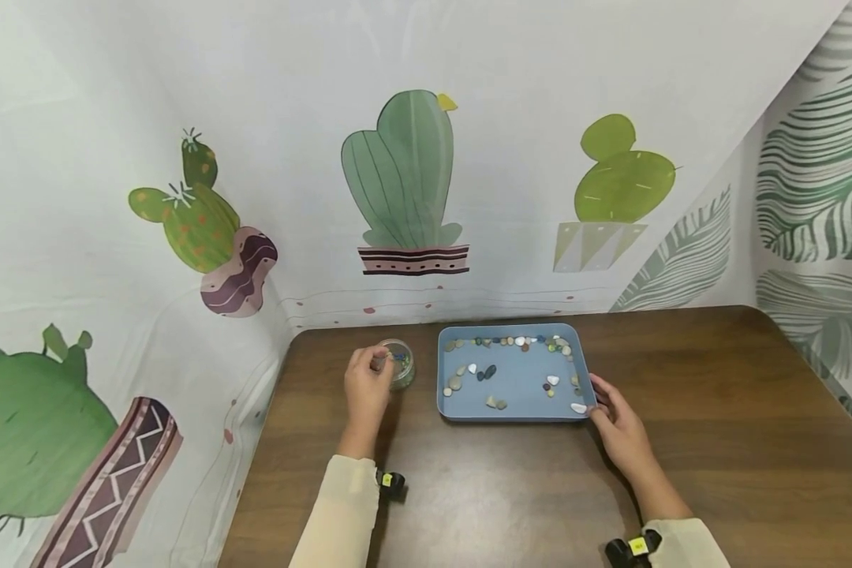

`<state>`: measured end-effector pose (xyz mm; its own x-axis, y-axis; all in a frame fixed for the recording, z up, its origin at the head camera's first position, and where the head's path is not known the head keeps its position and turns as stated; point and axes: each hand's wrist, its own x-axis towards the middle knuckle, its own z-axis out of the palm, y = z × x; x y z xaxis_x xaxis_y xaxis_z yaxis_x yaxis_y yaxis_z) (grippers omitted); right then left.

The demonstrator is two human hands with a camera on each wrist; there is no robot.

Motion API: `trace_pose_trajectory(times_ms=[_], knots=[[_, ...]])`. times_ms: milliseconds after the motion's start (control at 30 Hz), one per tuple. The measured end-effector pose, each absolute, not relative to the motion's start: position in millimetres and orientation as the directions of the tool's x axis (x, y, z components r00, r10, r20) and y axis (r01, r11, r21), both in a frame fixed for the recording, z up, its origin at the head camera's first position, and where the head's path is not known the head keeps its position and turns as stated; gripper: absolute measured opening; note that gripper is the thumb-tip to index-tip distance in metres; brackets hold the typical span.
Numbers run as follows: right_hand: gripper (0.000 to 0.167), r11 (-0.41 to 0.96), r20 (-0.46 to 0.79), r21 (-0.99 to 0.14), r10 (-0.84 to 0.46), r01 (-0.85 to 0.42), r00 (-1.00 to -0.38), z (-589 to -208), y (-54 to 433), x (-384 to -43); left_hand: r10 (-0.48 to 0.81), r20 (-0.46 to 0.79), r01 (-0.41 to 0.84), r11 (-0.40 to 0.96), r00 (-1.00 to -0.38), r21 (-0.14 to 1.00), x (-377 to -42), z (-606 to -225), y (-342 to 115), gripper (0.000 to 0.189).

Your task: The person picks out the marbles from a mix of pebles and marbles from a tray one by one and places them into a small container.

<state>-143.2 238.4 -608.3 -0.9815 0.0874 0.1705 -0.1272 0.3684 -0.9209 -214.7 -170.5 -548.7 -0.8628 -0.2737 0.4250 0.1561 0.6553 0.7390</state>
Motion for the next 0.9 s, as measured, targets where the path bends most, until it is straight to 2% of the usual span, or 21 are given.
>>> trace_pose_trajectory(times_ms=[367,700,900], knots=[[0.054,0.373,0.177,-0.918,0.086,-0.133,-0.981,-605.6,238.0,-142.1,-0.281,0.444,0.162,0.663,-0.851,0.731,-213.3,-557.6,-174.8,0.009],[0.055,0.372,0.165,-0.920,0.087,-0.122,-0.982,-608.0,238.4,-143.4,-0.331,0.463,0.168,0.636,-0.822,0.753,-210.2,-552.4,-177.1,0.026],[0.053,0.362,0.171,-0.923,0.082,-0.131,-0.982,-587.6,232.0,-137.3,-0.334,0.448,0.163,0.622,-0.830,0.766,-208.8,-551.0,-177.0,0.028]])
